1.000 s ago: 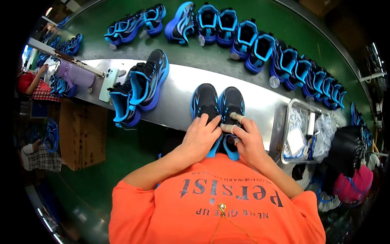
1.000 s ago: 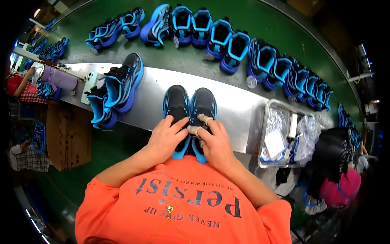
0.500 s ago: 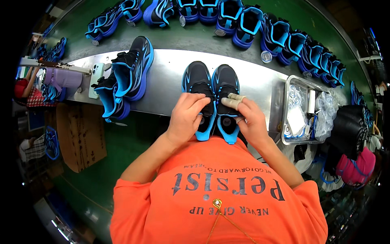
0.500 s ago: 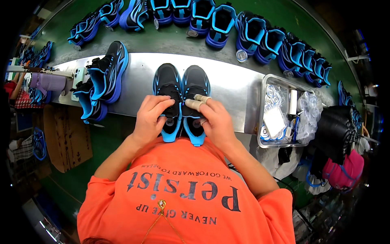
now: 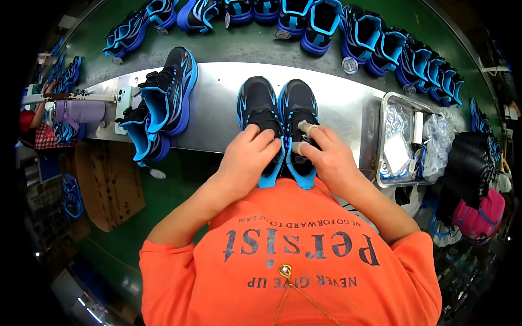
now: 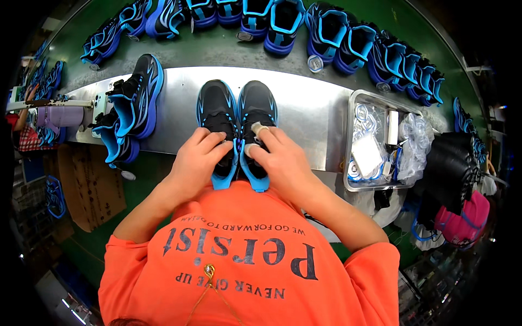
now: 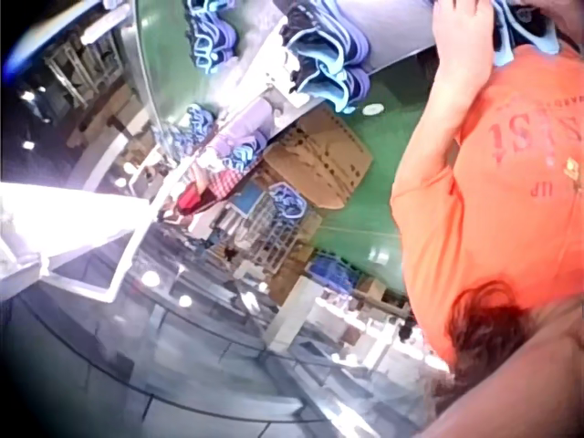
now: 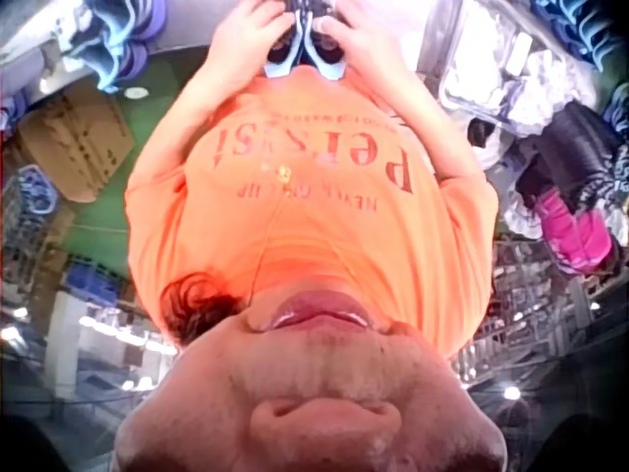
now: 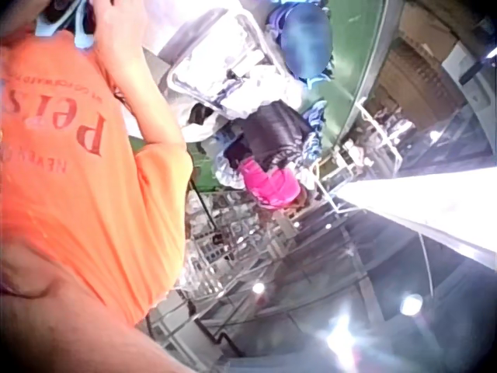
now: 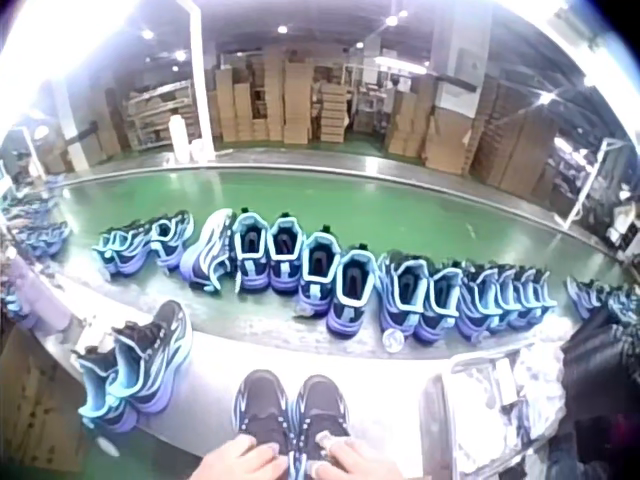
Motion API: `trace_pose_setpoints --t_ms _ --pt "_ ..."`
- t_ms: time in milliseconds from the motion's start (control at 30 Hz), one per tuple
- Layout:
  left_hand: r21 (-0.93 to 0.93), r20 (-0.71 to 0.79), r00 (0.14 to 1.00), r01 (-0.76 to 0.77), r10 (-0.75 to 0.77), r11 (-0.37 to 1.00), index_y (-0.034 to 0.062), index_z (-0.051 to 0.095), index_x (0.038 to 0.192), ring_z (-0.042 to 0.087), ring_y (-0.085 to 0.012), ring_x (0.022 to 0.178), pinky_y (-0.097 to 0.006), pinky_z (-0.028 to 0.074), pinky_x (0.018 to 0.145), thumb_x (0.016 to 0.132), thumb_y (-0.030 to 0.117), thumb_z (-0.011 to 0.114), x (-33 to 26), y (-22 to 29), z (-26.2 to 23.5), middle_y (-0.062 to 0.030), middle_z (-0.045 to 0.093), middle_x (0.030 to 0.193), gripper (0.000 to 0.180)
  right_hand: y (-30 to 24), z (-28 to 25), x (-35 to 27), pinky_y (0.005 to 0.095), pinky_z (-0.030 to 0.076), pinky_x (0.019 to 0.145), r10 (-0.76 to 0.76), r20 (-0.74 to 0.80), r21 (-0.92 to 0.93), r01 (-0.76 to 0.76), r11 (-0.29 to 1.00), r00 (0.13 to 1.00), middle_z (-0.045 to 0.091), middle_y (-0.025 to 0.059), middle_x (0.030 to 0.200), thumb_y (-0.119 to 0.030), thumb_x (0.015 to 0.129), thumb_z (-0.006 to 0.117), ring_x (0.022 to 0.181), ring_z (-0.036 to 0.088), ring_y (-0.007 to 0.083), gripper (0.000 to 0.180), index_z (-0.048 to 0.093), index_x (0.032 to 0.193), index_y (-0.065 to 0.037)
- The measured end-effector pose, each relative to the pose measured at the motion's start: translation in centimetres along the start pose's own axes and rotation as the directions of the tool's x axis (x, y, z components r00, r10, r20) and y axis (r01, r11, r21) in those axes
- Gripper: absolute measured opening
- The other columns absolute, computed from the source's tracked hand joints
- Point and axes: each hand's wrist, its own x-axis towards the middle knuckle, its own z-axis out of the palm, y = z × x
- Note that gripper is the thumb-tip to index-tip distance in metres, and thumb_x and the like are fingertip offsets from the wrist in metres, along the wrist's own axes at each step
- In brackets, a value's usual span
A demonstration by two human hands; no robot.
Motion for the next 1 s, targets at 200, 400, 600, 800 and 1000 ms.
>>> trace_pose_setpoints --t_ms 200,400,600,800,1000 --pt "0.182 -0.150 0.982 0.140 -0.114 0.973 0.0042 0.066 0.115 0.056 -0.0309 0.097 -0.039 0.050 0.085 0.072 0.000 0.062 -0.4 1.4 2.7 -0.0128 0.061 0.120 0.044 -0.7 3.2 -0.6 0.0434 0.050 0.096 -0.031 -0.118 -0.021 0.029 0.999 0.993 0.052 0.0243 0.131 -0.003 0.079 0.064 0.118 0.055 0.0413 0.024 0.062 0.103 -0.002" --pt "-0.102 -0.264 0.951 0.137 -0.159 0.985 0.0104 0.068 0.117 0.053 -0.0352 0.107 -0.043 0.044 0.094 0.073 -0.001 0.064 -2.4 1.0 2.6 -0.0130 0.056 0.133 0.046 -0.9 2.5 -1.0 0.0512 0.038 0.110 0.053 -0.069 0.221 -0.037 0.974 0.996 0.038 0.0289 0.145 0.001 0.084 0.062 0.132 0.043 0.0447 0.029 0.061 0.113 0.001" --pt "-0.269 -0.138 0.971 0.152 -0.194 0.951 0.0073 0.071 0.109 0.055 -0.0330 0.105 -0.040 0.045 0.092 0.081 0.007 0.064 -1.5 -0.1 0.8 -0.0153 0.059 0.122 0.029 -0.2 1.7 -1.0 0.0460 0.040 0.108 -0.028 -0.031 0.153 0.032 0.988 0.999 0.040 0.0284 0.145 -0.002 0.083 0.067 0.131 0.044 0.0457 0.038 0.061 0.120 -0.003" --pt "-0.483 0.127 0.875 0.465 -0.467 0.742 0.0047 0.070 0.100 0.057 -0.0272 0.093 -0.036 0.046 0.083 0.085 0.011 0.067 1.4 -0.5 -0.5 -0.0096 0.059 0.092 0.016 1.4 -3.4 1.8 0.0411 0.048 0.089 0.081 -0.055 0.222 -0.067 0.973 0.995 0.061 0.0161 0.114 -0.015 0.084 0.071 0.102 0.057 0.0342 0.031 0.071 0.115 -0.016" --pt "-0.157 0.005 0.983 0.182 -0.184 0.971 0.0051 0.068 0.096 0.057 -0.0311 0.092 -0.038 0.047 0.080 0.080 0.003 0.069 1.8 0.0 0.5 -0.0089 0.059 0.092 0.016 1.6 -1.2 1.7 0.0435 0.050 0.074 0.089 0.142 0.132 -0.108 0.985 0.986 0.058 0.0139 0.092 -0.018 0.082 0.073 0.087 0.060 0.0337 0.028 0.071 0.108 -0.009"
